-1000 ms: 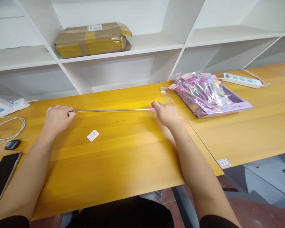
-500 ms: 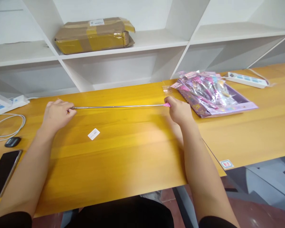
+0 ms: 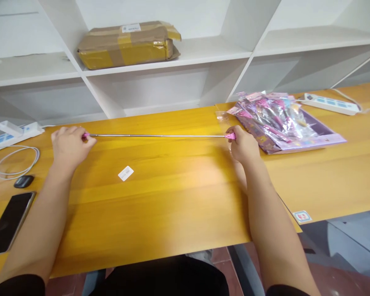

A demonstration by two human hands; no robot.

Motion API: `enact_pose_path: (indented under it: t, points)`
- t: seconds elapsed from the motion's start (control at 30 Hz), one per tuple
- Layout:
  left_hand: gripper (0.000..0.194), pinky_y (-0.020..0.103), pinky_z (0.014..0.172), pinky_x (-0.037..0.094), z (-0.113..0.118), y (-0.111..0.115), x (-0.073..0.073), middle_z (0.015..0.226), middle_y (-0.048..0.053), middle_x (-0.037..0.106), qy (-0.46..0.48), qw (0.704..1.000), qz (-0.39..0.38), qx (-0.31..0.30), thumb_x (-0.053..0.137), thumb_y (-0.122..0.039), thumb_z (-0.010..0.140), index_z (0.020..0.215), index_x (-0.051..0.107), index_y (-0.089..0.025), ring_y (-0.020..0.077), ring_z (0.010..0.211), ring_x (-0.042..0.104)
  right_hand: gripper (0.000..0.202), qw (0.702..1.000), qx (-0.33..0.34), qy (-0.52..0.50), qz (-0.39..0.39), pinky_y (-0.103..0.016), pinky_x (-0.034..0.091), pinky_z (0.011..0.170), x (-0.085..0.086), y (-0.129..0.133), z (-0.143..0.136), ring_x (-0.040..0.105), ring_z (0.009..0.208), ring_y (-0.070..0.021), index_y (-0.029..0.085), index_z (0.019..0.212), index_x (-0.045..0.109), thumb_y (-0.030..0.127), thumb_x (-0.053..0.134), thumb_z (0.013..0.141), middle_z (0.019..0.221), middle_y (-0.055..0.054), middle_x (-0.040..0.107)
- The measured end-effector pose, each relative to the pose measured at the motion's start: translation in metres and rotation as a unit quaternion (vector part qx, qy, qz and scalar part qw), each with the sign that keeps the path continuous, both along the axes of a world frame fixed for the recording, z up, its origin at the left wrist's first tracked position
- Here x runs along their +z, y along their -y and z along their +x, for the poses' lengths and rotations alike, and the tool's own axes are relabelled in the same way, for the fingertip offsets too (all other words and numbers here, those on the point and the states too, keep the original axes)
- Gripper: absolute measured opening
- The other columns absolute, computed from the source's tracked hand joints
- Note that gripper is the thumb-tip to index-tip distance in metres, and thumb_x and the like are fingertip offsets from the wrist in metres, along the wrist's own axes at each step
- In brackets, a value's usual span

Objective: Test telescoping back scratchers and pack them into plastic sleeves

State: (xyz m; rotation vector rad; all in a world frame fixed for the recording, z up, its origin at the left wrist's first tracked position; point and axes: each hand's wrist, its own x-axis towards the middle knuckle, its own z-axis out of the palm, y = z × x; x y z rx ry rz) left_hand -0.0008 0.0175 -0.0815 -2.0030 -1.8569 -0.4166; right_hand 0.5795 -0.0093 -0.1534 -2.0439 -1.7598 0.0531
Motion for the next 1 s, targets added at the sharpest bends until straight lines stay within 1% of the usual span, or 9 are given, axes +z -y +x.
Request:
enact_pose_path:
  t: [0.13, 0.23, 0.33, 0.4, 0.47, 0.6, 0.77, 0.9, 1.0]
  points:
    - [0.025, 0.043, 0.089, 0.041, 0.004, 0.006, 0.007, 0.097, 0.01, 0.063, 0.007, 1.0, -0.011, 0.012, 0.05, -0.033, 0.099, 0.092, 0.065, -0.014, 0.0298, 0.104, 0.057, 0.033, 0.999, -0.028, -0.019, -0.004, -0.034, 0.034, 0.075, 0.001, 0.0, -0.005, 0.063, 0.097, -0.0299, 0.023, 0.124, 0.065, 0.017, 0.052, 0.094, 0.114, -0.014, 0.077]
    - [0.027, 0.04, 0.084, 0.041, 0.006, 0.008, 0.01, 0.098, 0.01, 0.062, -0.002, 1.0, -0.02, 0.009, 0.049, -0.035, 0.101, 0.095, 0.065, -0.014, 0.0285, 0.103, 0.057, 0.032, 0.998, -0.055, -0.024, -0.022, -0.034, 0.033, 0.075, 0.0, -0.001, -0.005, 0.063, 0.095, -0.0301, 0.022, 0.125, 0.066, 0.018, 0.051, 0.097, 0.114, -0.017, 0.076]
    - [0.026, 0.04, 0.083, 0.04, 0.005, 0.006, 0.009, 0.099, 0.009, 0.06, -0.001, 1.0, -0.026, -0.004, 0.05, -0.036, 0.102, 0.096, 0.064, -0.015, 0.0276, 0.101, 0.056, 0.03, 0.996, -0.085, -0.008, -0.039, -0.036, 0.033, 0.076, -0.002, -0.003, -0.004, 0.063, 0.093, -0.0312, 0.021, 0.127, 0.067, 0.024, 0.051, 0.102, 0.12, -0.021, 0.075]
    - [0.022, 0.04, 0.081, 0.04, 0.003, 0.003, 0.007, 0.096, 0.008, 0.058, 0.023, 0.999, -0.032, 0.011, 0.054, -0.035, 0.1, 0.091, 0.063, -0.017, 0.0263, 0.099, 0.055, 0.031, 0.994, -0.097, 0.0, -0.044, -0.036, 0.032, 0.076, -0.003, -0.004, -0.005, 0.063, 0.093, -0.0317, 0.02, 0.129, 0.068, 0.027, 0.051, 0.105, 0.121, -0.023, 0.074]
    - [0.02, 0.039, 0.08, 0.039, 0.001, 0.001, 0.005, 0.095, 0.007, 0.056, 0.042, 0.998, -0.04, 0.016, 0.054, -0.033, 0.099, 0.088, 0.06, -0.018, 0.0253, 0.098, 0.053, 0.031, 0.994, -0.103, 0.002, -0.045, -0.036, 0.031, 0.075, -0.002, -0.005, -0.006, 0.063, 0.092, -0.0319, 0.019, 0.129, 0.069, 0.03, 0.05, 0.107, 0.12, -0.024, 0.075]
    - [0.021, 0.039, 0.083, 0.041, -0.002, -0.001, 0.005, 0.095, 0.007, 0.054, 0.047, 0.997, -0.067, -0.016, 0.049, -0.032, 0.102, 0.087, 0.054, -0.017, 0.0241, 0.099, 0.049, 0.031, 0.994, -0.095, -0.004, -0.046, -0.037, 0.03, 0.075, -0.001, -0.005, -0.007, 0.063, 0.09, -0.0315, 0.017, 0.129, 0.069, 0.03, 0.05, 0.108, 0.119, -0.025, 0.074]
    - [0.018, 0.042, 0.088, 0.041, -0.003, -0.004, 0.002, 0.089, 0.006, 0.056, 0.057, 0.997, -0.058, -0.019, 0.052, -0.028, 0.096, 0.081, 0.05, -0.019, 0.0254, 0.098, 0.053, 0.03, 0.996, -0.089, 0.002, -0.026, -0.035, 0.032, 0.074, -0.006, -0.007, -0.007, 0.064, 0.089, -0.0319, 0.016, 0.125, 0.071, 0.028, 0.052, 0.105, 0.113, -0.023, 0.075]
    - [0.018, 0.042, 0.081, 0.038, -0.002, -0.004, -0.003, 0.082, 0.007, 0.06, 0.049, 0.997, -0.05, -0.011, 0.053, -0.026, 0.09, 0.073, 0.047, -0.022, 0.0289, 0.098, 0.058, 0.032, 0.996, -0.089, 0.006, -0.014, -0.035, 0.035, 0.073, -0.012, -0.008, -0.007, 0.066, 0.092, -0.0347, 0.015, 0.123, 0.071, 0.031, 0.051, 0.104, 0.11, -0.022, 0.075]
    - [0.021, 0.041, 0.078, 0.035, 0.001, -0.001, -0.003, 0.077, 0.006, 0.059, 0.043, 0.998, -0.046, 0.002, 0.051, -0.027, 0.09, 0.07, 0.045, -0.021, 0.0279, 0.096, 0.06, 0.032, 0.997, -0.072, 0.005, 0.003, -0.036, 0.036, 0.074, -0.014, -0.009, -0.002, 0.068, 0.095, -0.0356, 0.015, 0.121, 0.071, 0.029, 0.049, 0.103, 0.111, -0.022, 0.076]
